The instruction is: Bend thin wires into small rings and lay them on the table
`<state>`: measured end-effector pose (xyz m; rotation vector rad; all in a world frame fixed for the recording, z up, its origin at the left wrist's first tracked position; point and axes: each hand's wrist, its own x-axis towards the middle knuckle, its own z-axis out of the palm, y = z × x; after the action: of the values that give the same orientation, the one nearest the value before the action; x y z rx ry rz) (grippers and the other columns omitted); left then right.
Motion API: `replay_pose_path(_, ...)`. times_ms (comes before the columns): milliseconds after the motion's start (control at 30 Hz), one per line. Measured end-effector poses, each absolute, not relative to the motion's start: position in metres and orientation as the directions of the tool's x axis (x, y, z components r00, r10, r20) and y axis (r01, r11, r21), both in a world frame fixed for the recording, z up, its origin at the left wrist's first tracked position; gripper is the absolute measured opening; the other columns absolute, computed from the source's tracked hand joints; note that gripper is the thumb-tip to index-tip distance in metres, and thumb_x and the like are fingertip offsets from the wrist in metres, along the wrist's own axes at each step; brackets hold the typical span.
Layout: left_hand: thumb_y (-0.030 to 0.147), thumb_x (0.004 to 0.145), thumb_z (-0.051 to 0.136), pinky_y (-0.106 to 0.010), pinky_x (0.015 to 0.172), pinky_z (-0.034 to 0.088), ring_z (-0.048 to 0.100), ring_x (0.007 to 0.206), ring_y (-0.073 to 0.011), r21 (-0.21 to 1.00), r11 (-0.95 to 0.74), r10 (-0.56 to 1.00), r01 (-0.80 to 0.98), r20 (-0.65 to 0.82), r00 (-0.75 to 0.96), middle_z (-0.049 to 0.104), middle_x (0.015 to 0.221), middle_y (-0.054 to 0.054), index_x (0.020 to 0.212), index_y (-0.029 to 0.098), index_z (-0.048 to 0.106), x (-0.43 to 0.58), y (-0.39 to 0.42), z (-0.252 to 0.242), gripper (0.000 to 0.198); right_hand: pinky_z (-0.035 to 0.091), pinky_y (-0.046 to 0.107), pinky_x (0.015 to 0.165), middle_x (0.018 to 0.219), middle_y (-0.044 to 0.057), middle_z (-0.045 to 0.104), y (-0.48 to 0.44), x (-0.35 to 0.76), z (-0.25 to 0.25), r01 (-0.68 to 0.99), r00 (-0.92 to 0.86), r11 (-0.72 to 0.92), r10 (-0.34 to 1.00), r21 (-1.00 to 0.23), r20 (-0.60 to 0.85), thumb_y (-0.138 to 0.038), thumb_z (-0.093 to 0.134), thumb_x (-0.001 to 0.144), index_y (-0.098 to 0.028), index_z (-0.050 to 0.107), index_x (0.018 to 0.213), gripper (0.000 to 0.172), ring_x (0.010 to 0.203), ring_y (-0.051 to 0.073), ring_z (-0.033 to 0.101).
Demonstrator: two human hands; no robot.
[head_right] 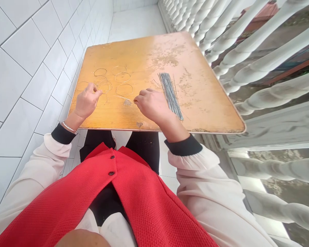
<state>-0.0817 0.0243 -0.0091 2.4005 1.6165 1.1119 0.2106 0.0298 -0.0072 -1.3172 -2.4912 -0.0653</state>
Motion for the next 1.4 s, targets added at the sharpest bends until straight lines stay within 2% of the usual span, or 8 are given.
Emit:
replay_pose_path(100, 0.023, 0.097, 0.049, -0.031, 0.070, 0.049, 0.060, 0.088, -0.0200, 0.476, -0.439, 0.822, 0.762, 0.555, 0.126, 0.060, 0.090, -0.008, 0.083, 0.022, 0.060, -0.082, 0.030, -0.009, 0.018, 0.045, 0.037, 0.072, 0.091, 0.011, 0.070, 0.040, 0.201, -0.014, 0.803, -0.515, 0.576, 0.799, -0.150, 0.310, -0.026, 0.047, 0.093, -0.021, 0.069, 0.078, 0.028, 0.082, 0.024, 0.063)
replay_pose_path(267, 0.030, 0.100, 0.045, -0.035, 0.074, 0.050, 0.059, 0.094, -0.0229, 0.518, -0.401, 0.843, 0.755, 0.531, 0.084, 0.060, 0.095, -0.010, 0.083, 0.023, 0.057, -0.086, 0.038, -0.010, 0.022, 0.049, 0.040, 0.073, 0.085, 0.010, 0.070, 0.048, 0.188, -0.016, 0.760, -0.375, 0.520, 0.841, -0.391, 0.389, -0.021, 0.050, 0.087, -0.024, 0.061, 0.071, 0.019, 0.076, 0.024, 0.062)
replay_pose_path(500, 0.048, 0.104, 0.038, -0.034, 0.079, 0.049, 0.059, 0.085, -0.0203, 0.361, -0.412, 0.743, 0.837, 0.665, 0.079, 0.056, 0.085, -0.007, 0.080, 0.023, 0.053, -0.083, 0.051, -0.015, 0.038, 0.050, 0.036, 0.065, 0.058, -0.001, 0.058, 0.048, 0.168, -0.008, 0.529, -0.150, 0.329, 0.943, -0.782, 0.296, -0.023, 0.059, 0.087, -0.025, 0.051, 0.067, 0.022, 0.057, 0.018, 0.058)
replay_pose_path(667, 0.058, 0.102, 0.042, -0.033, 0.087, 0.051, 0.065, 0.098, -0.0202, 0.575, -0.414, 0.788, 0.705, 0.614, -0.038, 0.062, 0.093, -0.006, 0.086, 0.022, 0.057, -0.071, 0.044, -0.003, 0.042, 0.045, 0.023, 0.045, 0.055, -0.003, 0.058, 0.046, 0.152, -0.011, 0.211, -0.091, 0.206, 0.978, -0.956, 0.190, -0.027, 0.064, 0.088, -0.023, 0.051, 0.068, 0.024, 0.047, 0.011, 0.055)
replay_pose_path(833, 0.045, 0.102, 0.050, -0.022, 0.066, 0.053, 0.063, 0.070, -0.0102, 0.810, -0.309, 0.878, 0.498, 0.445, -0.178, 0.062, 0.080, 0.000, 0.082, 0.021, 0.056, -0.054, 0.031, 0.011, 0.032, 0.047, 0.020, 0.046, 0.060, -0.003, 0.059, 0.041, 0.139, -0.006, -0.069, -0.040, 0.117, 0.992, -0.991, 0.120, -0.022, 0.061, 0.092, -0.021, 0.050, 0.070, 0.024, 0.047, 0.008, 0.055)
replay_pose_path(967, 0.031, 0.102, 0.052, -0.016, 0.055, 0.049, 0.056, 0.055, -0.0042, 0.919, -0.220, 0.920, 0.327, 0.307, -0.244, 0.059, 0.071, 0.004, 0.079, 0.020, 0.054, -0.044, 0.032, 0.013, 0.026, 0.049, 0.018, 0.052, 0.065, -0.004, 0.059, 0.037, 0.131, -0.003, -0.191, -0.044, 0.052, 0.997, -0.980, 0.062, -0.032, 0.064, 0.095, -0.022, 0.049, 0.074, 0.027, 0.052, 0.007, 0.056)
replay_pose_path(1167, 0.028, 0.102, 0.053, -0.013, 0.053, 0.049, 0.059, 0.056, -0.0025, 0.962, -0.172, 0.945, 0.215, 0.222, -0.240, 0.061, 0.074, 0.004, 0.079, 0.018, 0.054, -0.039, 0.035, 0.002, 0.025, 0.049, 0.018, 0.056, 0.068, -0.005, 0.057, 0.039, 0.124, -0.010, -0.258, -0.044, 0.022, 0.998, -0.966, 0.034, -0.039, 0.065, 0.095, -0.022, 0.047, 0.074, 0.032, 0.054, 0.006, 0.055)
replay_pose_path(1400, 0.022, 0.102, 0.052, -0.014, 0.052, 0.049, 0.059, 0.054, -0.0028, 0.988, -0.109, 0.962, 0.112, 0.133, -0.238, 0.060, 0.071, 0.004, 0.079, 0.017, 0.055, -0.035, 0.033, 0.005, 0.024, 0.042, 0.016, 0.050, 0.061, -0.005, 0.054, 0.039, 0.121, -0.011, -0.257, -0.037, -0.019, 0.999, -0.966, -0.010, -0.021, 0.061, 0.095, -0.020, 0.056, 0.073, 0.023, 0.047, 0.005, 0.047)
